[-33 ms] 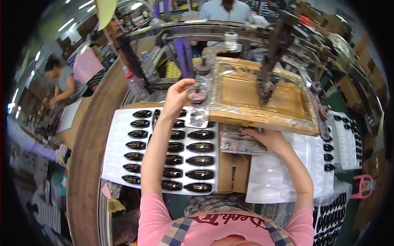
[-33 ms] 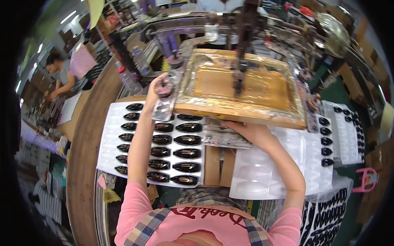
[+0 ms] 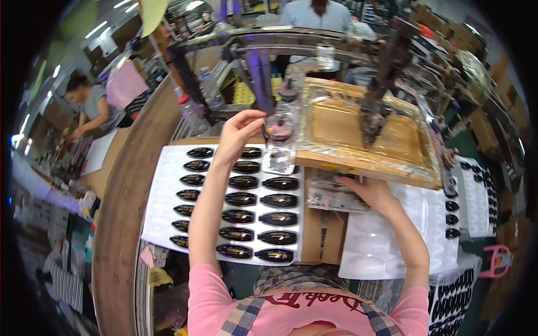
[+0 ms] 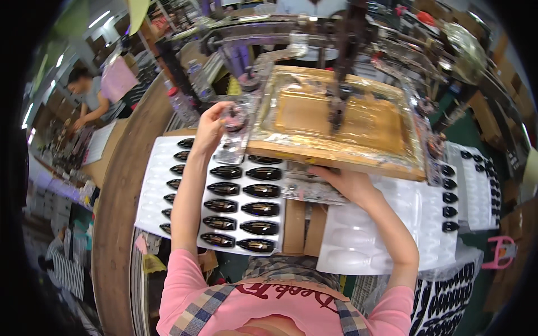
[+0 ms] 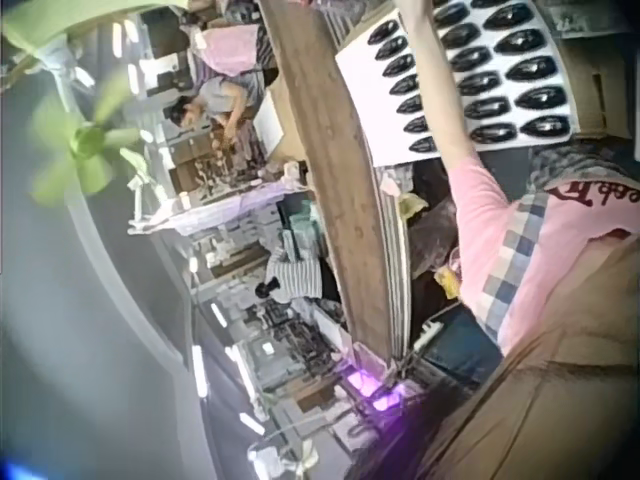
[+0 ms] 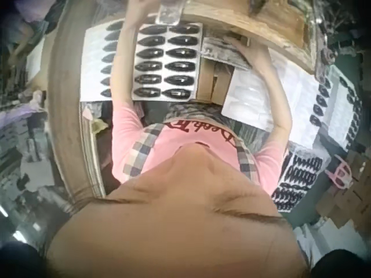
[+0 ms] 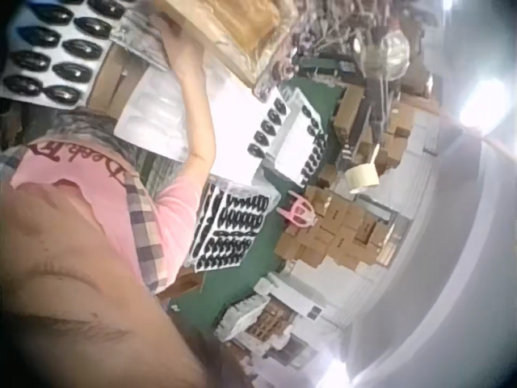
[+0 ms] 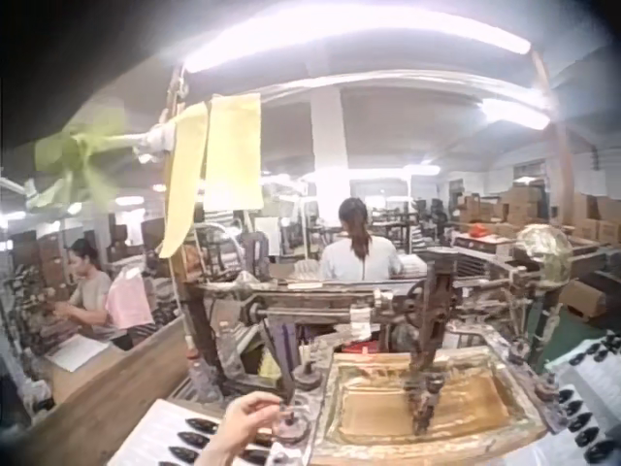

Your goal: Screen printing gold patterns onto black hair clips using a manual printing machine.

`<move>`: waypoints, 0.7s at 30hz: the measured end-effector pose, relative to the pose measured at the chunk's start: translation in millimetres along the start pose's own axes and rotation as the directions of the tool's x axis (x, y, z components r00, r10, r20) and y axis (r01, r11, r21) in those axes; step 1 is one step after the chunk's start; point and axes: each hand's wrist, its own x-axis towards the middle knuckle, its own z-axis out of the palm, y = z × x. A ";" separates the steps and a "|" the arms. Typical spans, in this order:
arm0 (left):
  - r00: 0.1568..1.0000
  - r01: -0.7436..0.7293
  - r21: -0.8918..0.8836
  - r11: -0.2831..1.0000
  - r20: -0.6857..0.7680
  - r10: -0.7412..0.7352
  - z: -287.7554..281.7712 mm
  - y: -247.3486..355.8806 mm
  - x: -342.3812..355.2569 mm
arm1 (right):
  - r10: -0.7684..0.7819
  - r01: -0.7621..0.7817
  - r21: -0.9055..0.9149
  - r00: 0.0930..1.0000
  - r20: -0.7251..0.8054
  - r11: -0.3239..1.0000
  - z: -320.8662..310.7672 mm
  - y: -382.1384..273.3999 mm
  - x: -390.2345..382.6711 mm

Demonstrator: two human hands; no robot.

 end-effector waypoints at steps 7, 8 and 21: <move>0.732 0.148 0.341 0.928 -0.669 0.129 -237.0 11.5 -84.7 | 0.022 -0.022 0.011 1.000 -0.013 1.000 -1.1 -7.4 -15.1; 0.655 0.159 0.331 0.930 -0.741 0.152 -264.5 7.1 -90.8 | -0.011 0.007 -0.051 0.996 -0.083 0.999 -1.0 3.8 -22.9; 0.464 0.643 0.474 0.601 -0.866 0.187 -375.5 -52.8 -91.7 | 0.574 -0.758 -0.497 0.649 -0.500 0.423 -126.5 254.1 -199.2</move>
